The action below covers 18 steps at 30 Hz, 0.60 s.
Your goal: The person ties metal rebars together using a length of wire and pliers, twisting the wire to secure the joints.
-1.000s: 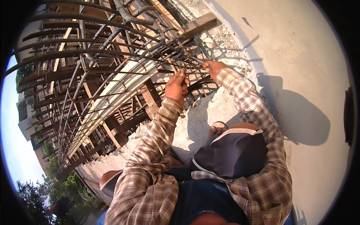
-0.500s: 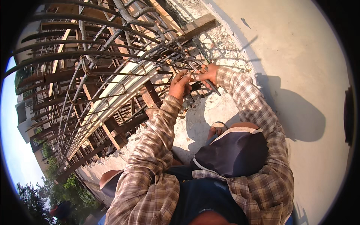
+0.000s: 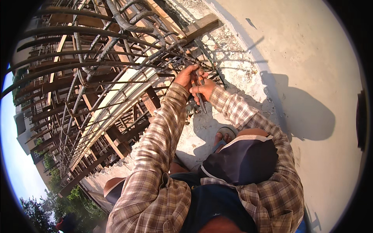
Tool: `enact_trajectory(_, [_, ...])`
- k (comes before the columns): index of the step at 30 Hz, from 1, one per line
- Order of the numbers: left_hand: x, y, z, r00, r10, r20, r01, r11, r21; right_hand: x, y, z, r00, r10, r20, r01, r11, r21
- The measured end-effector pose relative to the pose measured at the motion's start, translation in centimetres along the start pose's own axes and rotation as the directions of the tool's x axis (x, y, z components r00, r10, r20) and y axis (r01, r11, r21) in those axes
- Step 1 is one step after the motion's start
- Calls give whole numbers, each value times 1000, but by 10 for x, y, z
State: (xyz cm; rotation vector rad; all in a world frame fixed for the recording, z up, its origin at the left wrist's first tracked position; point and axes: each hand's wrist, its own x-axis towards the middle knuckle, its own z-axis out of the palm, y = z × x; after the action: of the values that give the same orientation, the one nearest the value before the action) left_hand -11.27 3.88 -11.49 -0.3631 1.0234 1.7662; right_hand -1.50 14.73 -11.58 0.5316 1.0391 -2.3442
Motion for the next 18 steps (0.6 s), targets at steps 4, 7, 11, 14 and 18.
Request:
enact_trajectory(4, [12,-19,13,969,188,-161,-180,982,64,-25,3,-7,949,-212,-235,34,806,-591])
enact_trajectory(7, [49,-44,13,669,496,-553,-246,851,464,-46,19,3,833,-498,-241,-152,212,-965])
enact_trajectory(11, [62,-40,42,507,436,-743,-305,898,319,-26,11,-47,886,-420,-199,-140,167,-976])
enact_trajectory(14, [39,-36,62,755,264,-600,-234,964,129,-25,10,-86,997,-39,-68,-21,708,-705])
enact_trajectory(18, [13,-23,31,946,212,-247,-248,960,-127,-29,4,-54,897,208,390,-311,924,223])
